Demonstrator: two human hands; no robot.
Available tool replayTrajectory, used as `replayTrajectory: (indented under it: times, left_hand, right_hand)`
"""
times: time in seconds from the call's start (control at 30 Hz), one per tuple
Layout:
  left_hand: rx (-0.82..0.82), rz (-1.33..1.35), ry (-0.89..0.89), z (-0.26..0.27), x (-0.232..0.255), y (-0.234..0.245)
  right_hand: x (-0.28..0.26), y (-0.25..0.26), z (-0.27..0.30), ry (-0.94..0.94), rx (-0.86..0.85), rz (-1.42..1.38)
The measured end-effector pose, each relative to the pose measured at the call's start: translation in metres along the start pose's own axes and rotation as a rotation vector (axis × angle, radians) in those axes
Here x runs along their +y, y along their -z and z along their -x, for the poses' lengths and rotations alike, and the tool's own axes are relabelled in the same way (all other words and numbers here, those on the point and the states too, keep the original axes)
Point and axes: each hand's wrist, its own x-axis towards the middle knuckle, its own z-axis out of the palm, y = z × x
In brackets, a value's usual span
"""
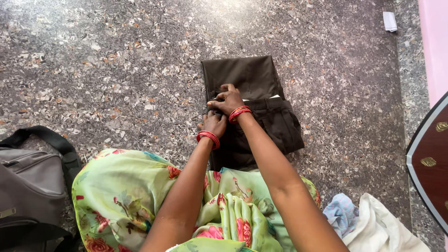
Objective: The person folds a pair of trousers and a shirt by hand on the floor.
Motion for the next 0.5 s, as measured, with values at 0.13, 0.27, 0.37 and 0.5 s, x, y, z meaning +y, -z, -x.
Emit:
replayTrajectory:
  times: [0.13, 0.27, 0.37, 0.5]
  left_hand:
    - [0.197, 0.184, 0.153, -0.006, -0.01, -0.004]
    - [0.414, 0.479, 0.157, 0.0, -0.009, 0.003]
    - [0.695, 0.485, 0.057, 0.017, 0.003, 0.019]
    - [0.604, 0.331, -0.107, 0.035, 0.023, 0.036]
  right_hand:
    - [0.011, -0.02, -0.017, -0.091, -0.104, -0.212]
    - [-0.005, -0.012, -0.016, -0.232, -0.15, -0.145]
    - [-0.009, 0.021, -0.005, -0.206, -0.121, -0.234]
    - [-0.001, 0.085, 0.019, -0.179, -0.2, -0.534]
